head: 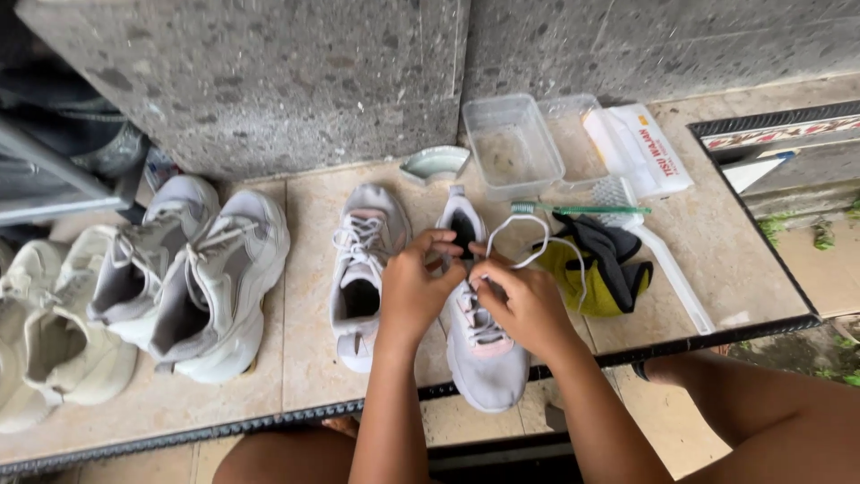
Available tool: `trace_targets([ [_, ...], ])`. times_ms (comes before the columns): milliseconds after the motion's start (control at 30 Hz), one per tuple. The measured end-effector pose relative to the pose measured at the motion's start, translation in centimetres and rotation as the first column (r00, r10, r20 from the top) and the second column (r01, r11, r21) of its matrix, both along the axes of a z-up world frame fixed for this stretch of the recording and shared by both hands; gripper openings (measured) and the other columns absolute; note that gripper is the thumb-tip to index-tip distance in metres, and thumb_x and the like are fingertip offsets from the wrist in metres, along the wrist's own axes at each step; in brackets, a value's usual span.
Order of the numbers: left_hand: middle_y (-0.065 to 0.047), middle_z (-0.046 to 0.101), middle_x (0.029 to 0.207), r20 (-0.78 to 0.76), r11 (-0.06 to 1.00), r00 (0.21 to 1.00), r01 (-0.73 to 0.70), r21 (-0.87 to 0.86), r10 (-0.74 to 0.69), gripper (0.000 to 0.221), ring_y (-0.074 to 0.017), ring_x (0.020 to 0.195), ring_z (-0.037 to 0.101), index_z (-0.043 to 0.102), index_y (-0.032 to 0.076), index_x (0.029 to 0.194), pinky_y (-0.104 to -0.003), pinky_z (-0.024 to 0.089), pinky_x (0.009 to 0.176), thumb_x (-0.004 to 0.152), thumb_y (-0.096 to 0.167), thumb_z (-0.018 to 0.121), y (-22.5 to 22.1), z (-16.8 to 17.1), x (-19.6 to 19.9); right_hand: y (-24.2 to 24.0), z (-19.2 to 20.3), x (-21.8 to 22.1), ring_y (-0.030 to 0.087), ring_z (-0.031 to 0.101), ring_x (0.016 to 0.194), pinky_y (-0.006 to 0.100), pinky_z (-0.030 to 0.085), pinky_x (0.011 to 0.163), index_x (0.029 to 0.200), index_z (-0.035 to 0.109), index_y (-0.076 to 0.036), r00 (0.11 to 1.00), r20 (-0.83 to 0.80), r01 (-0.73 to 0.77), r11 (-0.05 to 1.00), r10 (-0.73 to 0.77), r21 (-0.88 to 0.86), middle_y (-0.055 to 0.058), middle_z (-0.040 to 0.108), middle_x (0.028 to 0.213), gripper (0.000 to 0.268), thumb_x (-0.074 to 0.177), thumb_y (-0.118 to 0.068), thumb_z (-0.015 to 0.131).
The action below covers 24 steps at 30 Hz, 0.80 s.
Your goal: A person is untying and loosening the laces of a white sneaker to prepare it for maintenance.
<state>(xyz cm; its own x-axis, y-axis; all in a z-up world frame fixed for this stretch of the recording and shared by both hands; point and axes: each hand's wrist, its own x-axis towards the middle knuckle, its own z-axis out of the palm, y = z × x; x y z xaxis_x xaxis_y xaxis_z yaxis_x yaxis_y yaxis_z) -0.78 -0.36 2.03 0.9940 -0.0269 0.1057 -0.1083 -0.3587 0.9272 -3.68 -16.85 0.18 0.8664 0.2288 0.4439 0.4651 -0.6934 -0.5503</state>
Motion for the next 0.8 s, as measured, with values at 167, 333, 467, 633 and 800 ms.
trace_targets([
  [167, -0.011, 0.08, 0.088, 0.031, 0.999, 0.998, -0.051, -0.007, 0.051, 0.029, -0.0378, 0.092, 0.076, 0.074, 0.004, 0.105, -0.046, 0.063, 0.084, 0.077, 0.007, 0.069, -0.3, -1.0, 0.3, -0.3, -2.4, 0.5, 0.028, 0.069, 0.054, 0.034, 0.055, 0.055, 0.095, 0.069, -0.027, 0.999, 0.041, 0.027, 0.999, -0.028, 0.029, 0.007, 0.067, 0.058, 0.01, 0.094, -0.018, 0.065],
  [333, 0.001, 0.078, 0.08, 0.063, 0.989, 0.989, -0.138, 0.057, 0.134, 0.023, -0.0247, 0.072, 0.076, 0.075, 0.016, 0.095, -0.044, 0.064, 0.075, 0.074, 0.014, 0.068, -0.8, -3.0, 1.1, -0.3, -0.6, -0.4, 0.035, 0.071, 0.062, 0.039, 0.054, 0.058, 0.098, 0.072, -0.023, 0.999, 0.04, 0.006, 0.999, -0.008, 0.052, 0.013, 0.073, 0.071, 0.011, 0.089, -0.017, 0.071],
  [467, 0.002, 0.076, 0.078, 0.15, 0.975, 0.975, -0.184, 0.125, 0.165, 0.014, -0.0295, 0.077, 0.071, 0.073, 0.021, 0.091, -0.048, 0.059, 0.079, 0.078, 0.02, 0.066, -1.2, -4.9, 0.9, 0.1, 1.8, -2.2, 0.045, 0.071, 0.073, 0.049, 0.054, 0.061, 0.101, 0.077, -0.019, 0.997, 0.016, -0.078, 0.994, 0.077, 0.075, 0.016, 0.077, 0.08, 0.014, 0.09, -0.013, 0.07],
  [633, 0.001, 0.076, 0.077, 0.277, 0.982, 0.944, -0.191, 0.017, 0.179, 0.015, -0.0257, 0.092, 0.067, 0.072, 0.02, 0.09, -0.043, 0.054, 0.09, 0.087, 0.014, 0.058, -1.1, -6.4, -0.3, -0.5, 0.0, -2.2, 0.037, 0.072, 0.073, 0.044, 0.056, 0.063, 0.104, 0.073, -0.023, 0.994, 0.076, -0.077, 0.997, 0.078, -0.012, 0.008, 0.074, 0.072, 0.012, 0.096, -0.018, 0.067],
  [800, -0.028, 0.05, 0.153, 0.338, 0.83, 0.941, 0.214, -0.515, -0.033, 0.075, -0.0396, 0.151, 0.031, 0.042, -0.003, 0.15, -0.054, 0.018, 0.127, 0.077, -0.018, 0.035, -0.4, -11.7, -4.1, -0.1, -0.5, -2.9, 0.039, 0.071, 0.072, 0.048, 0.055, 0.065, 0.108, 0.069, -0.025, 0.997, 0.079, -0.005, 0.999, 0.008, -0.039, 0.012, 0.07, 0.071, 0.009, 0.101, -0.024, 0.065],
])
